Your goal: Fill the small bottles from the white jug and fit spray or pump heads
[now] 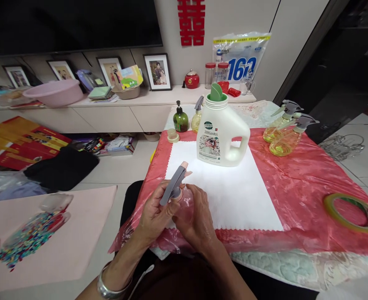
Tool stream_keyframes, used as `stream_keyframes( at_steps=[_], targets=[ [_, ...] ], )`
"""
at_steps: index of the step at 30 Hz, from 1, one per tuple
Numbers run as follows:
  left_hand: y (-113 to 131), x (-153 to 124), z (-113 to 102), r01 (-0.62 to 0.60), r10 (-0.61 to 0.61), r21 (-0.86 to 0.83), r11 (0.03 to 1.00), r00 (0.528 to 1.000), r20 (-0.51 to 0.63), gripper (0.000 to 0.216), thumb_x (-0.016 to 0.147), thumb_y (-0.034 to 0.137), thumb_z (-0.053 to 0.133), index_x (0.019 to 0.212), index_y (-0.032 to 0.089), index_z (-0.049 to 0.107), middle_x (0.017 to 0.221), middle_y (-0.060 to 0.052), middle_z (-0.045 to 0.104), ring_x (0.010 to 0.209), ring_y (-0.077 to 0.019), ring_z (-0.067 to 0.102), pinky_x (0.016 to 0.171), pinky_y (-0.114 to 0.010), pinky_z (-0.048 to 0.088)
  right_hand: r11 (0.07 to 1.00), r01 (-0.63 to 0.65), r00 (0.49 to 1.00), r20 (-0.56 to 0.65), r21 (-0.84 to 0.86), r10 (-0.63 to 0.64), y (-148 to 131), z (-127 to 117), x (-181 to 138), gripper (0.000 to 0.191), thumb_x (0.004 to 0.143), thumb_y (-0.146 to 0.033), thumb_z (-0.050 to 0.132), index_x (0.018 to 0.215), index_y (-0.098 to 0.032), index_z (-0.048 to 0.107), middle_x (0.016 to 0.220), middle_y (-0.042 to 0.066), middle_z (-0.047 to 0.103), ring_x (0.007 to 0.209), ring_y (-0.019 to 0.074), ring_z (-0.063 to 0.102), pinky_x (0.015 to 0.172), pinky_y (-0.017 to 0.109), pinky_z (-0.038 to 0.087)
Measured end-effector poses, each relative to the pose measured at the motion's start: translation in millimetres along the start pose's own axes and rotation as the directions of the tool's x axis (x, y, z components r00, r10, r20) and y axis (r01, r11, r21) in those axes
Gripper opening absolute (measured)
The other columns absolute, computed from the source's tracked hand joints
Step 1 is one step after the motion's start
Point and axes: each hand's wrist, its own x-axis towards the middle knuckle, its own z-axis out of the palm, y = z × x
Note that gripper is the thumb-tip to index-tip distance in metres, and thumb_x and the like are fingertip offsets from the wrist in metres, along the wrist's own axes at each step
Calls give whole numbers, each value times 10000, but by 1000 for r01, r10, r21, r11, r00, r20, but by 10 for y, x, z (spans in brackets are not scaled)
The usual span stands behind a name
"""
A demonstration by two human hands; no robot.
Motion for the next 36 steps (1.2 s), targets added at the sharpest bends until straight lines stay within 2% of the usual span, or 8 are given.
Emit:
stream_keyframes(
  at_steps=[3, 9, 16, 21, 27, 31, 34, 36],
  targets=[
    [-77, -1, 66, -24, 25, 11, 1000, 995, -99, 282, 718, 323, 856, 958, 238, 735, 933, -33, 642, 907, -213, 593, 857, -309, 483, 1000, 22, 1000, -4, -13, -22, 20, 5, -25, 595, 792, -294, 656, 1338, -254, 423, 1296, 83, 551, 1183, 251, 539, 982, 446, 505],
    [-97, 1, 78, -20, 20, 0, 1000, 984, -179, 174, 728, 245, 836, 891, 246, 775, 917, -41, 610, 941, -224, 587, 886, -319, 475, 1000, 23, 999, 25, -14, -22, 68, 6, -26, 654, 766, -247, 657, 1369, -242, 403, 1329, 91, 519, 1215, 252, 510, 1027, 458, 478],
    [-159, -29, 91, -62, 43, -116, 991, 986, -162, 220, 779, 306, 799, 965, 217, 723, 958, -43, 653, 915, -198, 620, 826, -296, 512, 1000, -12, 1000, 29, 2, 12, 60, 14, -17, 676, 774, -238, 643, 1398, -259, 383, 1350, 80, 516, 1239, 256, 499, 1037, 465, 473],
    [-221, -39, 79, -103, 89, -170, 980, 992, -91, 242, 837, 337, 743, 1038, 213, 691, 949, -29, 651, 868, -166, 624, 818, -285, 517, 997, -62, 997, 47, 39, 60, 33, 12, -12, 648, 760, -225, 661, 1358, -263, 417, 1293, 74, 532, 1214, 259, 508, 1031, 465, 474],
    [-322, -32, 25, -25, 22, -221, 975, 1000, -15, 254, 892, 368, 689, 1091, 210, 677, 928, -26, 678, 852, -153, 609, 823, -275, 499, 992, -84, 994, 72, 99, 77, -2, -16, -4, 581, 762, -194, 652, 1306, -265, 460, 1255, 60, 556, 1188, 251, 536, 1000, 444, 493],
    [-347, -40, 21, -22, 32, -205, 979, 998, 46, 250, 936, 384, 629, 1105, 204, 669, 1029, -52, 698, 973, -181, 630, 919, -307, 484, 995, -69, 997, 45, 66, 67, -8, -27, 5, 503, 743, -211, 677, 1216, -262, 515, 1214, 50, 580, 1154, 256, 553, 983, 454, 494],
    [-330, -35, 57, -55, 63, -195, 979, 997, 33, 277, 900, 366, 684, 1127, 213, 645, 1047, -48, 691, 1012, -185, 632, 929, -308, 487, 992, -99, 994, 58, 73, 95, -30, -36, 11, 492, 781, -271, 658, 1241, -243, 484, 1233, 75, 571, 1147, 260, 562, 947, 437, 515],
    [-314, -16, 91, -75, 74, -200, 977, 997, -11, 339, 819, 379, 775, 1084, 213, 643, 970, -25, 681, 928, -171, 639, 870, -296, 505, 991, -100, 993, 77, 87, 93, -48, -43, 14, 494, 807, -293, 630, 1267, -236, 459, 1244, 86, 567, 1141, 256, 573, 933, 423, 525]
  ],
)
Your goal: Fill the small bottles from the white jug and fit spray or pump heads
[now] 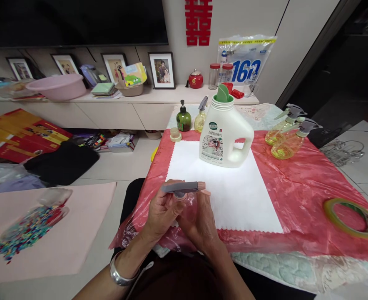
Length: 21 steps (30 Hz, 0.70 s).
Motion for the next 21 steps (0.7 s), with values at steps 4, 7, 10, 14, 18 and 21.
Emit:
stream_keyframes(
  at_steps=[4, 7, 10, 14, 18, 21],
  targets=[
    [19, 61, 35, -40, 51, 111, 993, 994, -95, 348, 723, 406, 853, 944, 204, 675, 918, -13, 636, 878, -168, 623, 835, -300, 507, 1000, -8, 1000, 8, 13, 8, -10, -10, -2, 521, 804, -293, 631, 1288, -243, 447, 1227, 74, 574, 1142, 251, 575, 952, 430, 520],
    [32, 85, 24, -84, 99, 157, 984, 991, -90, 257, 758, 354, 830, 934, 210, 708, 974, -27, 606, 941, -177, 604, 867, -304, 503, 999, -21, 1000, 4, 29, 21, 22, -9, -7, 548, 788, -275, 648, 1300, -250, 454, 1248, 64, 575, 1166, 252, 563, 987, 444, 502],
    [52, 85, 27, -47, 50, 55, 997, 997, -57, 215, 783, 304, 809, 947, 214, 702, 952, -16, 585, 905, -159, 601, 838, -284, 512, 1000, 2, 1000, 5, -7, -2, 84, -1, -18, 529, 777, -257, 659, 1284, -251, 505, 1285, 66, 577, 1192, 264, 554, 1002, 454, 493],
    [83, 72, 51, 15, -17, -92, 996, 1000, -23, 266, 804, 356, 792, 1012, 233, 681, 936, -7, 622, 895, -152, 607, 851, -282, 511, 994, 39, 999, -8, -106, -40, 154, 4, -30, 515, 767, -249, 681, 1268, -244, 562, 1318, 81, 567, 1230, 284, 528, 1029, 472, 478],
    [89, 55, 21, 4, -3, -46, 999, 1000, 26, 211, 889, 360, 699, 1062, 241, 687, 963, -17, 655, 919, -158, 608, 866, -289, 498, 997, 50, 999, -7, -55, -50, 154, 5, -31, 651, 780, -239, 686, 1395, -275, 476, 1368, 63, 519, 1260, 249, 497, 1067, 451, 461],
    [87, 50, -20, -6, 5, 24, 1000, 998, 60, 200, 939, 341, 626, 1101, 241, 686, 987, -26, 661, 920, -162, 608, 863, -299, 493, 998, 39, 999, -17, -53, -40, 143, 6, -37, 651, 817, -285, 676, 1423, -282, 438, 1373, 67, 509, 1262, 247, 492, 1067, 463, 461]
  ],
)
